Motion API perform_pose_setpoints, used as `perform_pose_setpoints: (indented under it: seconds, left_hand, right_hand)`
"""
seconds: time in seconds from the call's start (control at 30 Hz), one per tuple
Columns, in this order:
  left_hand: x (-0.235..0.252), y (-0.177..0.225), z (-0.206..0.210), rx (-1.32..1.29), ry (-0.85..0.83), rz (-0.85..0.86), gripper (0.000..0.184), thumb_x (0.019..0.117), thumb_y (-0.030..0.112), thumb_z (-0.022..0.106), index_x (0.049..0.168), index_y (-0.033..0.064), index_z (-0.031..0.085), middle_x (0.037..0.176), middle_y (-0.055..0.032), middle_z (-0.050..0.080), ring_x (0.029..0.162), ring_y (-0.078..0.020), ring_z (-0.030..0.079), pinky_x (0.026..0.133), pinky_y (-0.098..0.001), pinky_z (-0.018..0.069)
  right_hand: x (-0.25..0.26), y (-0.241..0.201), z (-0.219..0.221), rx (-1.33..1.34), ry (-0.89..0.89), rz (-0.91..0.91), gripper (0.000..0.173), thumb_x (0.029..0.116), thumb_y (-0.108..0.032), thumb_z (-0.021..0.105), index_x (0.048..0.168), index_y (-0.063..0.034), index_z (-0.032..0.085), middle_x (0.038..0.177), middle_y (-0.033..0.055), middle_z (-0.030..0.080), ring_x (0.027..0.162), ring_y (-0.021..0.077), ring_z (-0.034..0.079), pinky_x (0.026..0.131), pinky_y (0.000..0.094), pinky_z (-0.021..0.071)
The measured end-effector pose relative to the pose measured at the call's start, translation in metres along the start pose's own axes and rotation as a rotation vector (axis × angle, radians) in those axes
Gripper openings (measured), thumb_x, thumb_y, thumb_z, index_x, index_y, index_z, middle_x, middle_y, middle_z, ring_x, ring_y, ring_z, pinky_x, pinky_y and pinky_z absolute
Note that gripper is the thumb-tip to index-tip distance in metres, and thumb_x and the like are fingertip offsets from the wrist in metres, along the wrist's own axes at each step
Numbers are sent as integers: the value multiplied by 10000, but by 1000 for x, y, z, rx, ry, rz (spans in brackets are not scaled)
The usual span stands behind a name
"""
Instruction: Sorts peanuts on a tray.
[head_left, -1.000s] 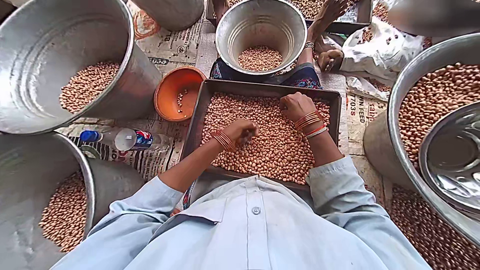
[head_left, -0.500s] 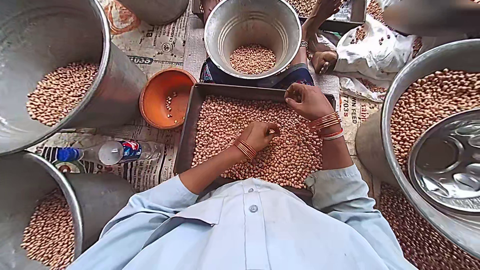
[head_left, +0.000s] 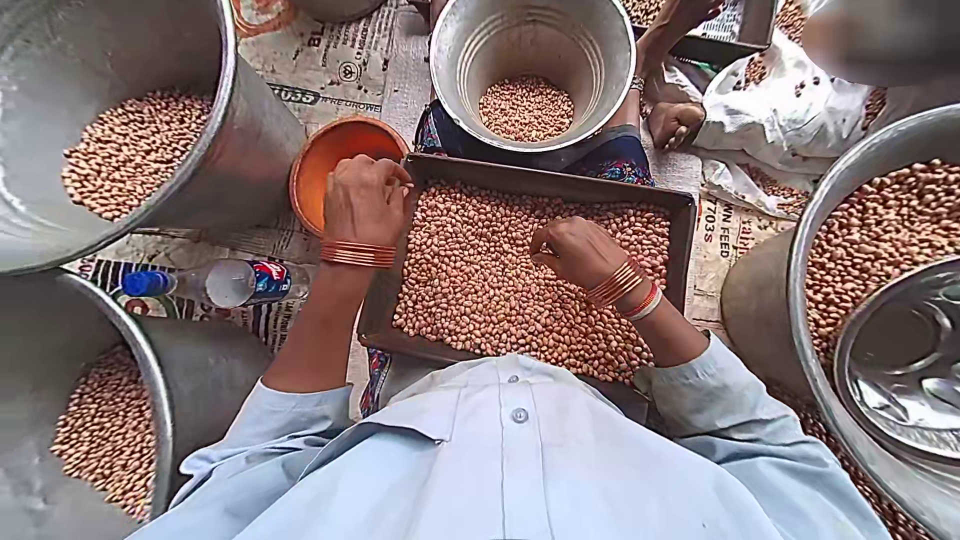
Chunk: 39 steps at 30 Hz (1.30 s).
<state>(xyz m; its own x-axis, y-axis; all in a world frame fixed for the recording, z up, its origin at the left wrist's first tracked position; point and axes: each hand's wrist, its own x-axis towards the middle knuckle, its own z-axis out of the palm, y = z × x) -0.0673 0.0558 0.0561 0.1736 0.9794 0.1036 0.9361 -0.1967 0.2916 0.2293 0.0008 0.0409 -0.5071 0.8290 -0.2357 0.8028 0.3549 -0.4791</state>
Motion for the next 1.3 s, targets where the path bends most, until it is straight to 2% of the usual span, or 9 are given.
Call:
perform_pose_setpoints:
  seconds: [0.07, 0.27, 0.53, 0.67, 0.8, 0.97, 1.03, 1.17, 1.3]
  left_hand:
    - [-5, -15, -11, 27, 30, -17, 242, 965, 112, 639, 1175, 13, 705, 1209, -307, 649, 1236, -507, 576, 1062, -649, 416]
    - [-9, -7, 26, -145, -122, 95, 148, 963, 35, 648, 1062, 15, 756, 1070, -211, 726, 1056, -412, 687, 951, -585, 521]
    - [13, 4, 81, -96, -143, 217, 205, 986, 19, 598, 1116, -3, 756, 1150, -203, 731, 1165, -401, 663, 1030, -526, 506]
    - [8, 3, 77, -240, -127, 181, 168, 940, 15, 645, 1058, 18, 766, 1041, -203, 737, 1029, -379, 708, 922, -550, 551]
    - [-11, 12, 61, -694, -523, 7, 254, 899, 6, 622, 1143, 53, 677, 971, -102, 653, 756, -185, 604, 694, -401, 514]
    - [-41, 46, 61, -829, -1020, 74, 112, 882, -9, 757, 980, -2, 703, 819, -23, 687, 706, -54, 623, 699, -255, 532]
    - [-34, 37, 54, -723, -915, 91, 59, 910, 25, 747, 963, 15, 724, 850, -37, 704, 757, -87, 641, 757, -302, 541]
    - [-3, -5, 14, -289, -324, -19, 96, 934, 31, 687, 998, 41, 759, 1074, -182, 707, 997, -360, 673, 899, -590, 518]
    - [24, -24, 7, -100, -23, -31, 165, 949, 43, 650, 1077, 18, 751, 1198, -234, 686, 1186, -427, 627, 1030, -604, 466]
  right_hand:
    - [10, -11, 15, -34, -47, -51, 115, 971, -133, 666, 1005, -80, 761, 967, 145, 740, 905, 348, 722, 758, 558, 570]
    - [17, -27, 55, -189, -36, -14, 101, 958, -87, 643, 992, -40, 727, 930, 180, 702, 771, 370, 706, 618, 531, 553]
    - [7, -27, 52, -154, -113, 105, 164, 990, -157, 618, 1107, -90, 711, 954, 152, 717, 833, 353, 716, 671, 531, 557]
    - [3, -35, 34, -136, -106, 136, 172, 964, -127, 669, 1119, -67, 715, 1022, 179, 718, 886, 376, 717, 719, 552, 567]
    - [-10, -53, 20, -116, 79, 14, 126, 967, -93, 656, 1072, -60, 719, 947, 166, 700, 764, 347, 707, 624, 503, 567]
    - [-13, -78, 19, -53, 150, -124, 151, 947, -77, 671, 1088, -76, 723, 887, 134, 689, 690, 311, 692, 564, 469, 556]
    - [-15, -71, 18, -49, 211, -124, 173, 943, -70, 671, 1104, -85, 734, 896, 130, 700, 670, 303, 691, 552, 470, 557]
    - [-33, -36, 3, -120, 232, 76, 237, 930, -56, 689, 1161, -84, 731, 987, 170, 723, 767, 368, 716, 627, 548, 572]
    - [-49, -2, -17, -157, 165, 375, 233, 969, -110, 691, 1197, -79, 723, 1081, 216, 726, 964, 440, 709, 783, 642, 551]
